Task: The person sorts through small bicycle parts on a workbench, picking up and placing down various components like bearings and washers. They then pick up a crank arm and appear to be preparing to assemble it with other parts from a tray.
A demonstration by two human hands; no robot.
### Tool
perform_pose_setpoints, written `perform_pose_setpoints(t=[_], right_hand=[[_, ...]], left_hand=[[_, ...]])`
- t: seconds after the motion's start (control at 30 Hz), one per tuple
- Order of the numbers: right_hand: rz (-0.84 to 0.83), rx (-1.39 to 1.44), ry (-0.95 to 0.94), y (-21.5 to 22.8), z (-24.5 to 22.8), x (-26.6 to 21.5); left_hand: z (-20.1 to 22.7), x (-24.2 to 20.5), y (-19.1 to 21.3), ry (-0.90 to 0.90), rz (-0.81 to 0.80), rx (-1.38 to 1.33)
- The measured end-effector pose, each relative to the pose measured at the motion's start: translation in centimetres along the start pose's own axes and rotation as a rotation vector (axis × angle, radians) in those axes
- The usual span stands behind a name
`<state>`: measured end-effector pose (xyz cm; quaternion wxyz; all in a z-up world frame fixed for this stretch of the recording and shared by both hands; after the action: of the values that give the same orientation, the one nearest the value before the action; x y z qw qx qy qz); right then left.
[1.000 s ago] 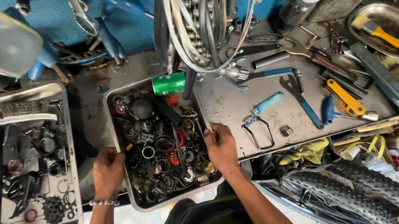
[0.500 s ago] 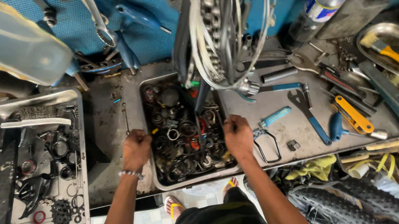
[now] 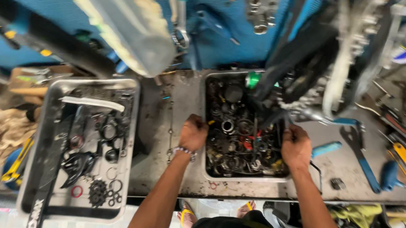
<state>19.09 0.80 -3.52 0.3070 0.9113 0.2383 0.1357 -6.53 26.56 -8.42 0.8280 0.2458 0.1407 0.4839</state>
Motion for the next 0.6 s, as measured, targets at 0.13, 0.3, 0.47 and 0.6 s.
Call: perform_pose_setpoints(t=[0.13, 0.3, 0.47, 0.6], right_hand=[[-0.039, -0.038, 0.020, -0.2, 0.3, 0.5], [-0.044, -0.160, 0.088, 1.1, -2.6, -0.9], [0.010, -0.282, 0.449, 1.7, -11.9, -5.6], [-0.201, -0.054, 0.576, -2.9, -21.0, -10.7]], left_hand=[[0.5, -0.6, 0.2, -0.100, 0.030, -0.008], [4.6, -4.4, 5.1, -0.072, -0.023, 0.067], [9.2, -12.3, 15.1, 0.119, -0.125, -0.125], [10.5, -16.9, 24.9, 0.032, 0.013, -0.160]])
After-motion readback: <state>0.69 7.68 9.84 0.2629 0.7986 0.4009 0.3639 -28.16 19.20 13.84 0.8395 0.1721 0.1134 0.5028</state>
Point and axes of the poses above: each hand's wrist, its own x-axis towards the middle knuckle, its own y-axis out of the back of the hand, z = x × y, the point moved 5 cm from there along x, towards the middle knuckle, and after that the axes turned 5 degrees about -z, right-handed, at the moved point
